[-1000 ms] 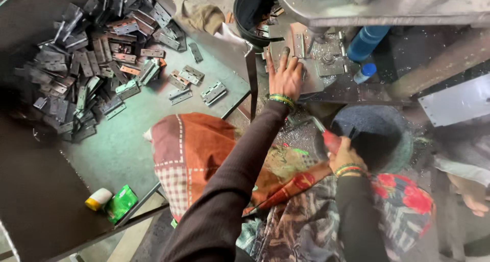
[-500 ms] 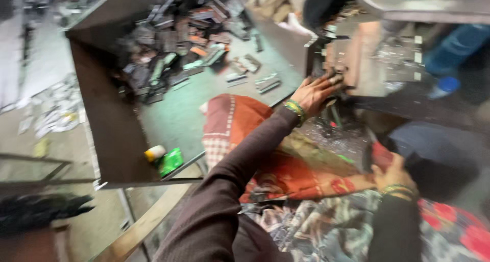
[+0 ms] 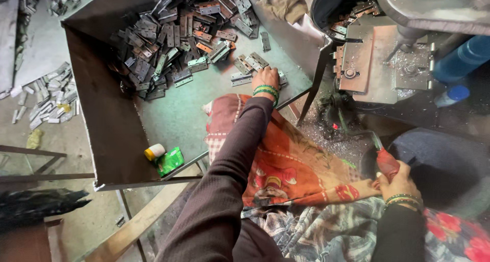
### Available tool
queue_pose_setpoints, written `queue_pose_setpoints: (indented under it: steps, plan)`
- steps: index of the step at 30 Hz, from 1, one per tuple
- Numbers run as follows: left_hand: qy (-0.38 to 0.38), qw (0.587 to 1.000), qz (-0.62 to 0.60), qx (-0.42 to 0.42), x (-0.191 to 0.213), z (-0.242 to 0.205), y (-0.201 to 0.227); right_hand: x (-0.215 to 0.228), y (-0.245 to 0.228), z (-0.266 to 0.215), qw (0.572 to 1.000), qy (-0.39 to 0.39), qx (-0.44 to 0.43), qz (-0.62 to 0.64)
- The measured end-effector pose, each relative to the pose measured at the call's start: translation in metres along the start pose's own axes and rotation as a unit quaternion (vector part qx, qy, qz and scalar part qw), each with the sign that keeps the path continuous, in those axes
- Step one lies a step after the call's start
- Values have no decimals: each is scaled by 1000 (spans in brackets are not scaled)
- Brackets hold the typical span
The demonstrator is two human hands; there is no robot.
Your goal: The person operates a manual press machine to process small metal pieces. They pick up a piece from a pile, place it under the press, and pull a lever to activate the machine, repeating this cycle continuously.
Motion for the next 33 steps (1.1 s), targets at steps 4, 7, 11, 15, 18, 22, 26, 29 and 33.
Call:
queue_pose_setpoints:
  steps: [4,7,11,15,18,22,26,29,33]
  plan:
    - [-13,999,34,-4,-9,12,5,4,-6,-4,1000,6,4,1]
    - [-3,999,38,-1,-7,5,4,6,-8,-8,1000,-6,-10,9]
    - [16,1000,8,-5,-4,-5,6,10,-12,-11,1000,-8,-16,-4]
    - [52,998,11,-22,-8,-11,9,10,-10,-11,999,-19,-27,-8]
    - [48,998,21,-17,-13,-8,8,9,-9,-8,1000,-9,-14,-9]
    - [-7,999,31,-8,-14,6,5,6,-8,-5,1000,-11,-10,-4]
    - [-31,997,70,-12,-17,13,14,6,-6,-6,1000,-16,-18,0]
    - [-31,993,113,-22,-21,10,21,8,-9,-6,1000,-8,1,9]
    - [38,997,55,-40,-14,2,21,9,-12,-9,1000,-2,-8,-5]
Point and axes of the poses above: each hand's wrist, its own z-axis towards the middle knuckle, its own x-axis out of the back of the hand, y = z × x, the point moved 4 cm from there along z, towards the middle knuckle, and after that the axes turned 15 degrees about -y, right-handed, at the moved point
